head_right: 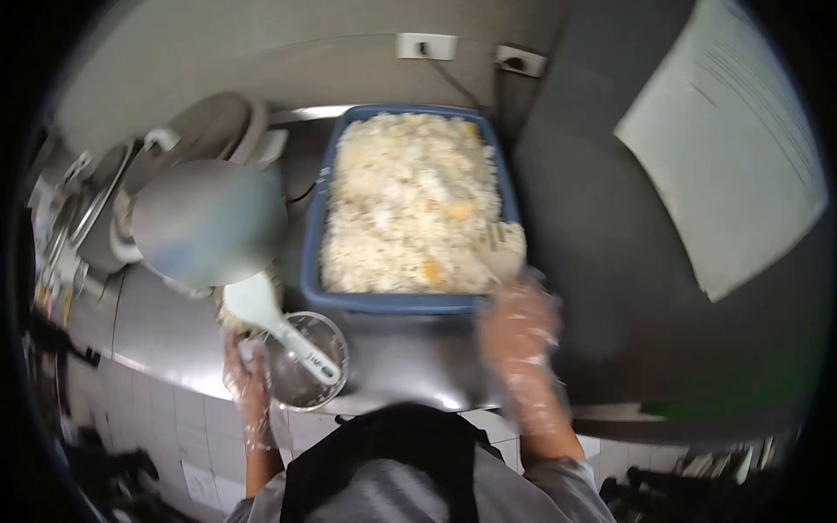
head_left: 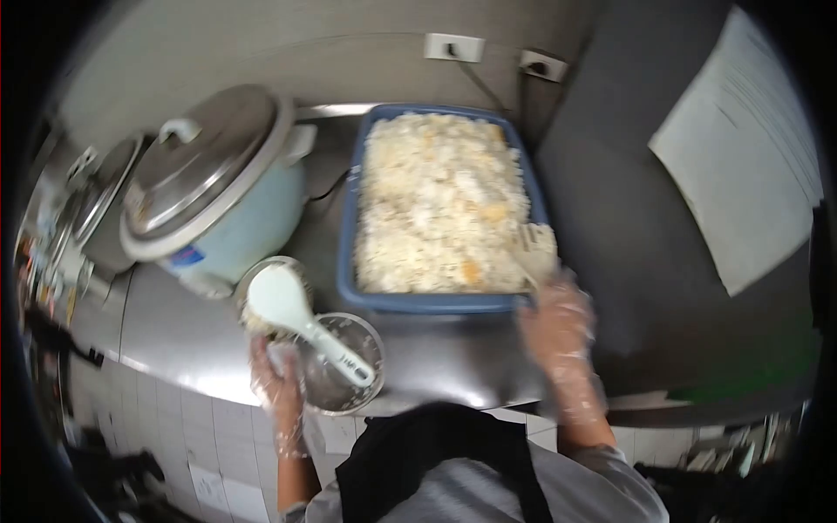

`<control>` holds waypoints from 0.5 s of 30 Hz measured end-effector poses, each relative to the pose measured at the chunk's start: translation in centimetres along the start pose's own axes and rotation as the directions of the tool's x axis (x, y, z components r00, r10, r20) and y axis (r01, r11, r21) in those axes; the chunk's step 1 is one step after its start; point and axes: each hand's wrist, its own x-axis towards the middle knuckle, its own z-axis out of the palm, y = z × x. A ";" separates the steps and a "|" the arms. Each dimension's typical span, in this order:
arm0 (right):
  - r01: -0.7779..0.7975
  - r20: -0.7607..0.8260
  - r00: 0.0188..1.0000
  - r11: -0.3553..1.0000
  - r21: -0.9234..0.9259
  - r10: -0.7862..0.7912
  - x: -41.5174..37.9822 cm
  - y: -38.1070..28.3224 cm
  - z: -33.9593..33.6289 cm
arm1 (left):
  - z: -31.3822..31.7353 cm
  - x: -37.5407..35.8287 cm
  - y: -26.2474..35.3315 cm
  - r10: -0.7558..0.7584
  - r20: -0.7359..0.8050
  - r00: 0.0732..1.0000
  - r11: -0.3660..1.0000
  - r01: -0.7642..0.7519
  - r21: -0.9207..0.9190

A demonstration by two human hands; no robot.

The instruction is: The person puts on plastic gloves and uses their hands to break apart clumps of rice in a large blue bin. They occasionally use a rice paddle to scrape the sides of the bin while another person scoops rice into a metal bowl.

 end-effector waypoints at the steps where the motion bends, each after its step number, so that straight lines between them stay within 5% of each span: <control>1: -0.142 0.237 0.965 0.983 0.113 0.113 -0.3 2.2 1.2 | 0.0 0.1 -0.1 0.041 -0.018 0.999 0.998 -0.040 0.056; 2: -0.326 0.392 0.896 0.910 0.257 0.211 0.1 2.2 -0.3 | 0.1 0.3 -0.1 0.081 -0.033 0.996 0.991 -0.077 0.111; 4: -0.378 0.359 0.905 0.822 0.427 0.230 -0.8 4.0 2.3 | -0.4 0.6 0.2 0.155 -0.012 0.988 0.949 -0.146 0.280; 7: -0.223 0.061 0.962 0.643 0.733 0.264 -1.8 4.4 3.0 | -0.6 0.6 1.1 0.139 -0.066 0.988 0.976 -0.125 0.178; 10: -0.139 0.045 0.977 0.466 0.874 0.208 -1.3 -0.1 -2.8 | -1.3 0.2 0.5 0.147 -0.079 0.986 0.980 -0.134 0.150; 12: -0.002 0.030 0.999 0.522 0.853 -0.044 -0.9 -3.6 -3.9 | -1.5 0.1 0.1 0.158 -0.083 0.984 0.978 -0.144 0.151; 14: 0.272 -0.031 0.918 0.568 0.777 -0.396 -0.3 -8.2 -4.8 | -1.6 0.0 0.1 0.115 -0.103 0.988 0.993 -0.113 0.031; 15: 0.219 0.093 0.861 0.529 0.820 -0.500 -0.1 -11.0 -4.8 | -1.7 -0.1 0.1 0.108 -0.114 0.988 0.994 -0.107 0.018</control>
